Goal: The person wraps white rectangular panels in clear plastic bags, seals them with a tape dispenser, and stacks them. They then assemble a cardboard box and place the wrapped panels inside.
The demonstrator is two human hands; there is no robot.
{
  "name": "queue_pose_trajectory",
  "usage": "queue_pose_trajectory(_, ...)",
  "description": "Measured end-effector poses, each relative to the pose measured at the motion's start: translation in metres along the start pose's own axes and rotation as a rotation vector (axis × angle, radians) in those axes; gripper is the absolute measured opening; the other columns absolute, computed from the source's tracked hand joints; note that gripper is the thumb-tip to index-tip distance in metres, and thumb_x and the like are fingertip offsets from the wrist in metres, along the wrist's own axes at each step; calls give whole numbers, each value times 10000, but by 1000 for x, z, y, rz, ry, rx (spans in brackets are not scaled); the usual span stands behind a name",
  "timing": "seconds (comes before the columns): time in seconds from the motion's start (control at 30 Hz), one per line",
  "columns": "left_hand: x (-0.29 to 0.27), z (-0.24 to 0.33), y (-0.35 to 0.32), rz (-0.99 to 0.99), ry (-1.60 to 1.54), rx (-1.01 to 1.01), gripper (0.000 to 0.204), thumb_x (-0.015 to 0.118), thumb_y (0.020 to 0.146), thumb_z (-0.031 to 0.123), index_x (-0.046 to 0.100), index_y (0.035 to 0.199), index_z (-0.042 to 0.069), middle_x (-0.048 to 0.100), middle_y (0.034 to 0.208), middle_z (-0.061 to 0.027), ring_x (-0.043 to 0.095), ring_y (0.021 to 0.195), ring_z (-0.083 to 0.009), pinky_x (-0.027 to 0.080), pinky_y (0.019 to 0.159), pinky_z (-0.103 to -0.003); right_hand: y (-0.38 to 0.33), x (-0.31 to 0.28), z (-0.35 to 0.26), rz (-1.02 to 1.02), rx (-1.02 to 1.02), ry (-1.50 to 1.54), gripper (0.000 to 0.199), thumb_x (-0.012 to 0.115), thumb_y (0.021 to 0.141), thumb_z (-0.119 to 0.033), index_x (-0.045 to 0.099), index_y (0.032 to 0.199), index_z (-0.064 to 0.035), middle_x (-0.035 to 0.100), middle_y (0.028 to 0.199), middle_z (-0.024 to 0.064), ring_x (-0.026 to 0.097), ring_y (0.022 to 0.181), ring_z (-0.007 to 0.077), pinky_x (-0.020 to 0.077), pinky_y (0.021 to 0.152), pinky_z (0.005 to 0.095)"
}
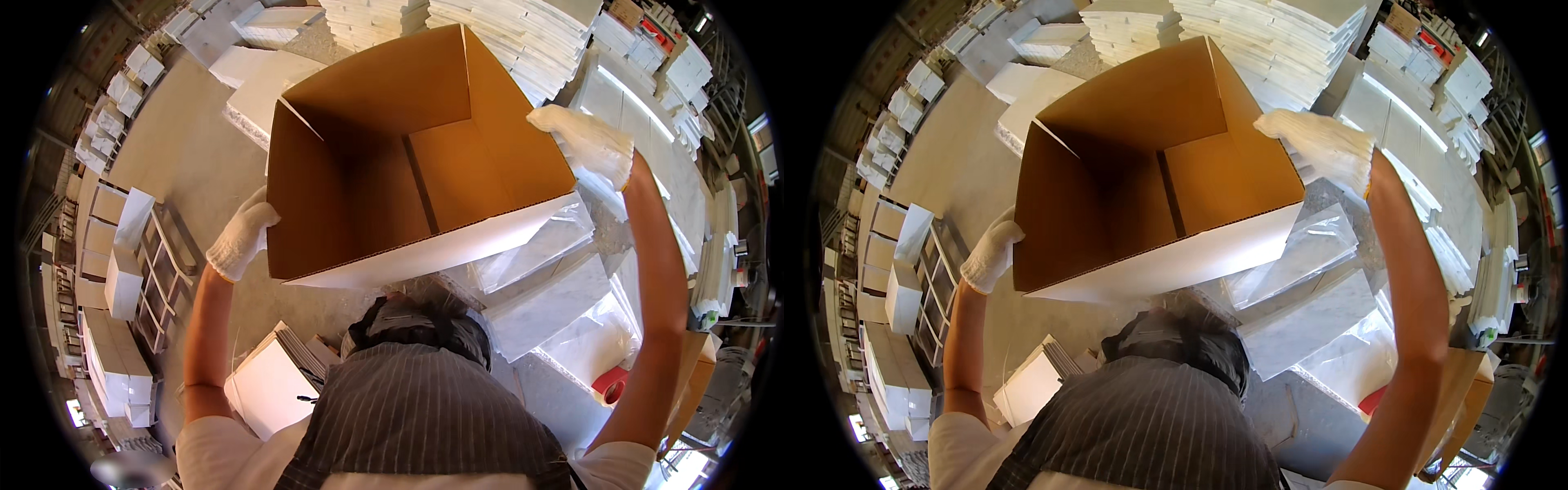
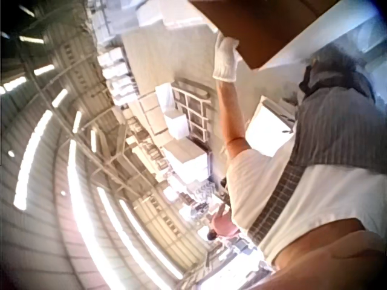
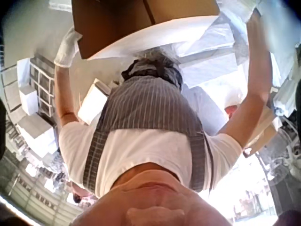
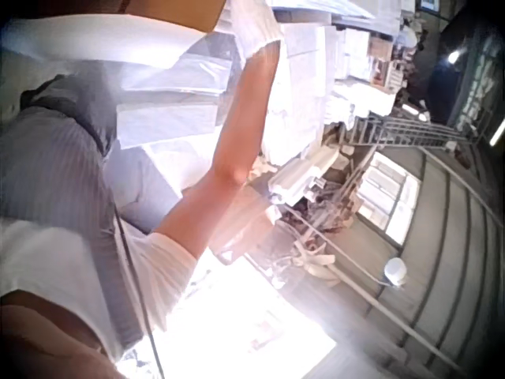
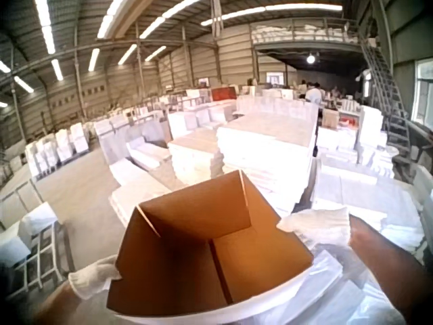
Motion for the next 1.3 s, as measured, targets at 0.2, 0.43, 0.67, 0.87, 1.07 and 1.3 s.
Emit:
queue_pose_trajectory(0.2, 19, 20, -2, 136, 205, -21, 523, 510, 850, 138, 541, 1349, -15, 618, 1161, -46, 576, 1052, -128, 452, 933, -271, 13, 22, -34, -18, 34, -681, 436, 539, 951, -361, 610, 1117, 36, 658, 965, 147, 624, 842, 187, 484, 776, 283)
queue_pose_trajectory(0.43, -24, 26, 12, 211, 236, 133, 544, 483, 867, 168, 529, 1373, -26, 619, 1240, -75, 560, 1147, -150, 423, 1004, -283, -5, -7, -1, 76, -89, -119, 503, 577, 935, -359, 620, 1199, 67, 689, 1073, 95, 614, 939, 131, 489, 844, 276)
queue_pose_trajectory(0.67, -52, 0, 39, 87, 44, 258, 615, 530, 886, 176, 439, 1461, -21, 531, 1429, -99, 474, 1325, -180, 351, 1113, -308, -28, -7, 38, 112, -171, 436, 608, 628, 944, -381, 518, 1358, 51, 657, 1200, 110, 637, 1049, 160, 504, 904, 286)
queue_pose_trajectory(0.87, -114, -53, 60, 128, -96, 253, 638, 575, 880, 157, 421, 1475, -16, 518, 1449, -106, 498, 1318, -196, 379, 1109, -341, -32, 2, 88, 229, -171, 700, 658, 691, 925, -309, 447, 1435, 29, 605, 1315, 107, 592, 1170, 178, 456, 1017, 313)
queue_pose_trajectory(1.07, -130, -40, 53, 542, 804, 30, 676, 642, 935, 265, 383, 1486, -29, 513, 1454, -149, 537, 1283, -222, 424, 1079, -353, -28, 7, 74, 167, -183, 615, 605, 648, 952, -278, 455, 1441, 21, 596, 1333, 99, 571, 1185, 160, 441, 1017, 303)
queue_pose_trajectory(1.3, 45, 104, 3, -201, 925, 779, 745, 723, 873, 391, 447, 1466, 33, 533, 1441, -179, 529, 1320, -283, 400, 1103, -371, -2, 50, 25, 158, -201, 636, 459, 607, 979, -232, 545, 1348, 33, 640, 1241, 70, 597, 1105, 130, 473, 946, 279)
Point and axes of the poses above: each hand's wrist, its own y-axis towards the middle knuckle, its own x-axis out of the palm, z = x × y, the point moved 5 cm from there along y, towards the middle knuckle
